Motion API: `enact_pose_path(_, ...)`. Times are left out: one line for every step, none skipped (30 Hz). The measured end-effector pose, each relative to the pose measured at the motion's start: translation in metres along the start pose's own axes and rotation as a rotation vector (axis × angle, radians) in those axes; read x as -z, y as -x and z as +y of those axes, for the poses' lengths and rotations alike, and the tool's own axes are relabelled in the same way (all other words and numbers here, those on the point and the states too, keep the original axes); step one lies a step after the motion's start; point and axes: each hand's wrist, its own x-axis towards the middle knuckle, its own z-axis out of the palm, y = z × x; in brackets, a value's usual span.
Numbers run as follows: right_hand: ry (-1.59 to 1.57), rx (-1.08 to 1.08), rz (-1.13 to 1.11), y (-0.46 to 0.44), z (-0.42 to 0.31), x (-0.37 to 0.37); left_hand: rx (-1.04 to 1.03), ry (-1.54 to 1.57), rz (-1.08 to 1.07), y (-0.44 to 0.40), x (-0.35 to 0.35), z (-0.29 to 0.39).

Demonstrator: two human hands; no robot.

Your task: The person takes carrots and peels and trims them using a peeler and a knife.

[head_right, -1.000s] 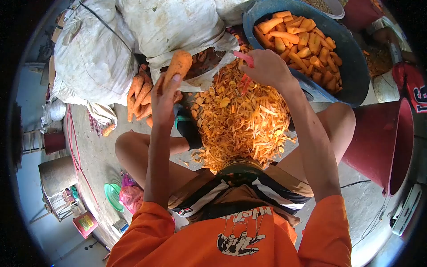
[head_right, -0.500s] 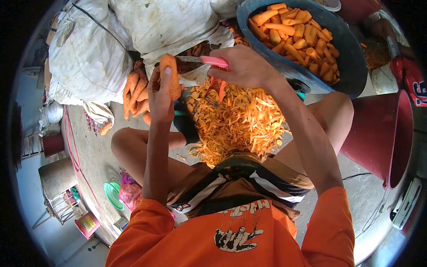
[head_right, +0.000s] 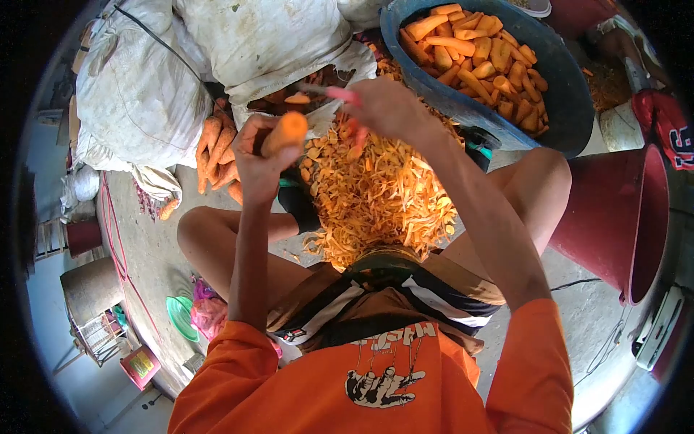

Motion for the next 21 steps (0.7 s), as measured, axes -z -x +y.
enact_pose_path(0.001, 0.004, 0.003, -0.007, 0.022, 0.0, -0.175, -0.068, -0.133, -0.001, 0.004, 0.001)
enact_pose_path(0.107, -0.029, 0.04, -0.014, 0.051, 0.002, -0.182, -0.071, -0.141, -0.004, 0.001, 0.001)
enact_pose_path(0.206, -0.069, 0.071, -0.013, 0.068, 0.0, -0.082, 0.167, -0.11, -0.003, -0.003, 0.0)
enact_pose_path(0.197, -0.07, 0.064, -0.008, 0.058, 0.008, 0.025, 0.403, -0.062, 0.0, -0.005, 0.002)
enact_pose_path(0.174, -0.129, 0.074, -0.009, 0.051, 0.027, 0.164, 0.324, 0.01, 0.0, -0.004, 0.004)
enact_pose_path(0.156, -0.181, 0.083, -0.013, 0.038, 0.04, 0.16, 0.324, 0.034, -0.002, 0.0, 0.002)
enact_pose_path(0.16, -0.169, 0.071, -0.013, 0.03, 0.042, 0.355, 0.482, 0.037, -0.006, 0.004, -0.001)
enact_pose_path(-0.036, -0.07, 0.161, -0.008, 0.023, 0.042, 0.551, 0.642, 0.029, -0.009, 0.006, -0.004)
enact_pose_path(-0.233, 0.021, 0.254, -0.003, 0.02, 0.042, 0.608, 0.744, 0.028, -0.007, 0.008, -0.009)
enact_pose_path(-0.228, 0.012, 0.254, -0.001, 0.015, 0.039, 0.614, 0.75, 0.023, -0.005, 0.007, -0.015)
enact_pose_path(-0.409, 0.089, 0.234, -0.003, 0.01, 0.03, 0.653, 0.814, 0.057, -0.002, 0.005, -0.021)
enact_pose_path(-0.586, 0.164, 0.217, -0.003, 0.003, 0.024, 0.695, 0.88, 0.087, -0.002, -0.001, -0.024)
enact_pose_path(-0.584, 0.195, 0.184, 0.003, -0.012, 0.025, 0.691, 0.821, 0.135, -0.002, -0.009, -0.023)
enact_pose_path(-0.582, 0.229, 0.148, 0.008, -0.029, 0.026, 0.697, 0.832, 0.125, -0.001, -0.013, -0.025)
enact_pose_path(-0.566, 0.295, 0.157, 0.01, -0.035, 0.021, 0.747, 0.867, 0.083, -0.002, -0.015, -0.024)
enact_pose_path(-0.564, 0.289, 0.158, 0.01, -0.037, 0.016, 0.797, 0.896, 0.043, -0.001, -0.016, -0.022)
enact_pose_path(-0.477, 0.343, 0.169, 0.01, -0.039, 0.011, 0.788, 0.844, 0.072, 0.004, -0.018, -0.019)
enact_pose_path(-0.392, 0.399, 0.18, 0.01, -0.043, 0.009, 0.789, 0.842, 0.074, 0.005, -0.016, -0.02)
enact_pose_path(-0.365, 0.385, 0.153, 0.012, -0.046, 0.01, 0.761, 0.999, -0.052, 0.005, -0.013, -0.02)
enact_pose_path(-0.368, 0.387, 0.154, 0.012, -0.048, 0.012, 0.727, 1.153, -0.182, 0.005, -0.01, -0.021)
enact_pose_path(-0.34, 0.371, 0.139, 0.013, -0.049, 0.014, 0.728, 1.149, -0.18, 0.005, -0.01, -0.02)
